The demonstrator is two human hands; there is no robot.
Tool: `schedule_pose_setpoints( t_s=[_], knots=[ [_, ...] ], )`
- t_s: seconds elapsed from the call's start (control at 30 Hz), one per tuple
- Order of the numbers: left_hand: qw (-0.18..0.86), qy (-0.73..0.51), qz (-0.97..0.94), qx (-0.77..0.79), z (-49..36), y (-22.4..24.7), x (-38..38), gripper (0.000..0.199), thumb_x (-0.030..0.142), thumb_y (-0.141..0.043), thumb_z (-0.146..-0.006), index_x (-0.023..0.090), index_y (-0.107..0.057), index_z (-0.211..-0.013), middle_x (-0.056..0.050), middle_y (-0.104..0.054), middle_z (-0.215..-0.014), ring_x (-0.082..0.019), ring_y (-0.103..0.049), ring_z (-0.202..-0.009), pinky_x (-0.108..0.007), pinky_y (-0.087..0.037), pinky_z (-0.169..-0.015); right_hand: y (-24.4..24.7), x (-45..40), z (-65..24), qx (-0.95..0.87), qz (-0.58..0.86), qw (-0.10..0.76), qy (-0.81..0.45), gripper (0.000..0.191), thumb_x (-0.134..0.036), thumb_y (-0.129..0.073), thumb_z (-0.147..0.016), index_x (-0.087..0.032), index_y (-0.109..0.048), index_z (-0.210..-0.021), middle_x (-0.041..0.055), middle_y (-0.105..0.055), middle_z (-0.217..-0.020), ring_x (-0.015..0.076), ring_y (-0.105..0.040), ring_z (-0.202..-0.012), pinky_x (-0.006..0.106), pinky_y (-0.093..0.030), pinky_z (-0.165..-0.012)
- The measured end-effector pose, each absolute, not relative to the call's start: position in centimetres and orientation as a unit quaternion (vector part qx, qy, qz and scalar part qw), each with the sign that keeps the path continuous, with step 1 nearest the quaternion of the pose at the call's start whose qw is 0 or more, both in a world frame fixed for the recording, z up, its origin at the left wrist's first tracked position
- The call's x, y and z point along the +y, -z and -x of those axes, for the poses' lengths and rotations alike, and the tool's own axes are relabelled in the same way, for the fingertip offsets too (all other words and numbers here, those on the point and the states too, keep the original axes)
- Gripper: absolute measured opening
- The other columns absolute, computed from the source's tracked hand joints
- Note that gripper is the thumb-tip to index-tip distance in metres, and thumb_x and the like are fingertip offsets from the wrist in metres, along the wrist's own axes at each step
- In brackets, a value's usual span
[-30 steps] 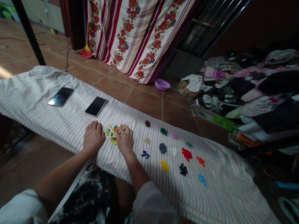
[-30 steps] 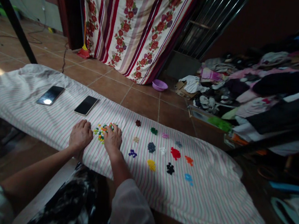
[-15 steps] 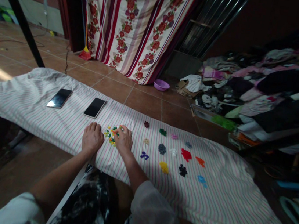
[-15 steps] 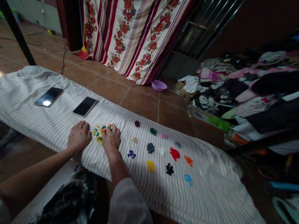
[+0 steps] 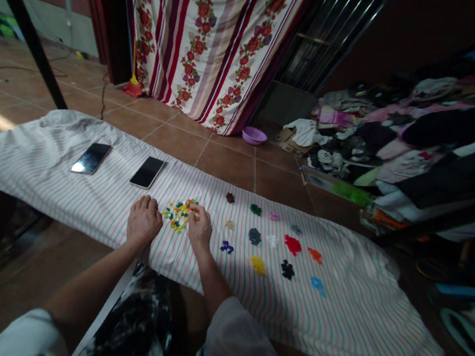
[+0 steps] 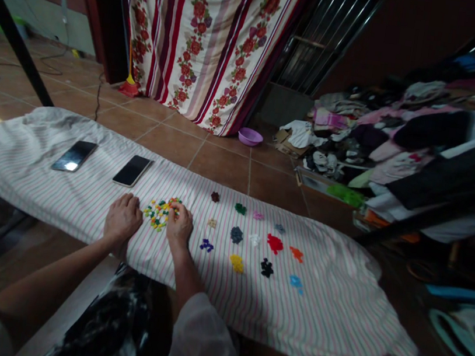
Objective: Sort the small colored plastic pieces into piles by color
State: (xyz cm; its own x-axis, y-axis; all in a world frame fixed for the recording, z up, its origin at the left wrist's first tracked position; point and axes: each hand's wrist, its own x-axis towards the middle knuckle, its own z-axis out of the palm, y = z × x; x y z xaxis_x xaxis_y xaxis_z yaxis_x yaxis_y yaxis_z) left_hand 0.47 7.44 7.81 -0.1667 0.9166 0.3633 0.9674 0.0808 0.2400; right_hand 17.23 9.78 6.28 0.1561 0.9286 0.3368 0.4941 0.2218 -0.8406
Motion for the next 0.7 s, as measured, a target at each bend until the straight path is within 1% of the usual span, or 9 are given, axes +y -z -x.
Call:
schedule_pose_setpoints(
  t_s=[0.17, 0.3, 0.47, 0.7],
  knots=[
    [0.062, 0.210, 0.644, -0.733, -0.5, -7.9, 7.4, 0.031, 0.020, -0.042, -0.086, 0.011, -0.061, -0.110, -0.017, -0.059, -0.132, -0.031, -0.050, -0.127, -0.044, -0.039, -0.105, -5.9, 9.8, -17.3, -0.582, 0.577, 0.521, -0.240, 0.022, -0.034, -0.047, -0.089, -0.023, -0.064, -0.098, 0.0042, -0.072, -0.102, 0.0189, -0.066, -0.093, 0.032, -0.054, -0.081],
    [0.066, 0.210, 0.648, -0.729, -0.4, -7.9, 7.4, 0.031, 0.020, -0.043, -0.086, 0.011, -0.061, -0.108, -0.018, -0.060, -0.129, -0.031, -0.051, -0.125, -0.043, -0.040, -0.105, -5.8, 9.9, -17.4, -0.574, 0.576, 0.524, -0.252, 0.025, -0.037, -0.048, -0.089, -0.023, -0.066, -0.100, 0.0047, -0.073, -0.099, 0.0197, -0.067, -0.092, 0.032, -0.054, -0.081],
    [0.066, 0.218, 0.644, -0.730, -0.4, -7.9, 7.5, 0.030, 0.020, -0.044, -0.086, 0.012, -0.062, -0.108, -0.017, -0.060, -0.130, -0.030, -0.052, -0.124, -0.043, -0.040, -0.104, -5.9, 9.8, -17.8, -0.560, 0.567, 0.539, -0.272, 0.029, -0.040, -0.050, -0.089, -0.023, -0.068, -0.102, 0.0056, -0.073, -0.104, 0.0198, -0.067, -0.095, 0.032, -0.056, -0.081],
    [0.072, 0.216, 0.650, -0.725, -0.4, -8.0, 7.3, 0.031, 0.021, -0.043, -0.086, 0.011, -0.062, -0.108, -0.018, -0.060, -0.129, -0.031, -0.052, -0.124, -0.044, -0.040, -0.104, -6.3, 8.1, -19.0, -0.567, 0.582, 0.537, -0.226, 0.025, -0.037, -0.053, -0.087, -0.023, -0.070, -0.100, 0.0047, -0.073, -0.102, 0.0195, -0.066, -0.093, 0.030, -0.056, -0.076]
  ],
)
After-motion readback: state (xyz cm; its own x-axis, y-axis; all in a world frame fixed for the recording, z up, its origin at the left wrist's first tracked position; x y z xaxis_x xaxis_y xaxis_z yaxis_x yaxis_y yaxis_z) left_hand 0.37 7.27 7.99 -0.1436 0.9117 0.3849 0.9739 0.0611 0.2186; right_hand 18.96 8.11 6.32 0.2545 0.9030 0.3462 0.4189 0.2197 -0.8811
